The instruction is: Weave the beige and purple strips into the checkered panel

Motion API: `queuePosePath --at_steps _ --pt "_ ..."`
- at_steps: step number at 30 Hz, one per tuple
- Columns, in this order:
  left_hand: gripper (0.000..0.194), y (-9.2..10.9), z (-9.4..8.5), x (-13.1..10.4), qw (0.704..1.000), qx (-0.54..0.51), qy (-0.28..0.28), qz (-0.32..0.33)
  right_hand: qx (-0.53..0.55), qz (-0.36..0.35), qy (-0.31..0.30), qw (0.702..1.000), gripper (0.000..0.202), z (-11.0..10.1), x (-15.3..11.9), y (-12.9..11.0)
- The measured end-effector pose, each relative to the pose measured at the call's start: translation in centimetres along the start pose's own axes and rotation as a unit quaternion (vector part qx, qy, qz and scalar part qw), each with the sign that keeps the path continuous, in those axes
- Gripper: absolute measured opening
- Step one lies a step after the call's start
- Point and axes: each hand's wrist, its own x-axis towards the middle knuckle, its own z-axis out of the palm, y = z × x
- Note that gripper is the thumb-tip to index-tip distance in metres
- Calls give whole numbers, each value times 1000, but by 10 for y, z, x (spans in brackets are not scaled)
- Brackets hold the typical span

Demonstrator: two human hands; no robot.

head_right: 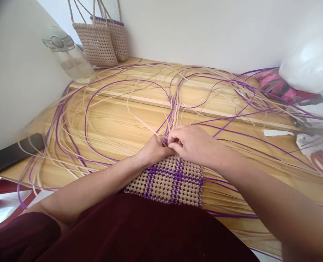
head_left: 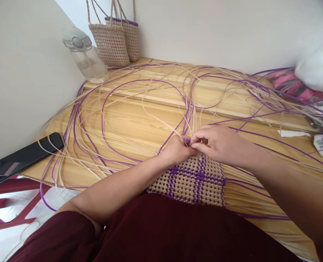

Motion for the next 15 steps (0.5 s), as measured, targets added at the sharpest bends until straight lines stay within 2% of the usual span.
queuePosePath --at_steps 4,8,10,11,13,14,15 --pt "14 -4 -1 1 999 29 -4 15 -38 29 46 998 13 14 -6 8" --pt "12 -3 -1 1 999 49 8 19 -31 8 29 999 13 14 -1 2" --pt "15 -1 -1 1 998 44 19 32 81 26 11 996 17 8 6 -5" --pt "17 1 -1 0 998 30 20 45 169 53 2 984 19 5 11 -9" --pt "20 6 -1 -1 997 -10 12 74 353 112 -27 929 26 -3 19 -15" --pt "19 8 -1 -1 996 -25 6 84 413 128 -44 901 29 -6 23 -17" --pt "18 10 -1 -1 996 -31 3 89 439 128 -60 887 32 -8 25 -17"
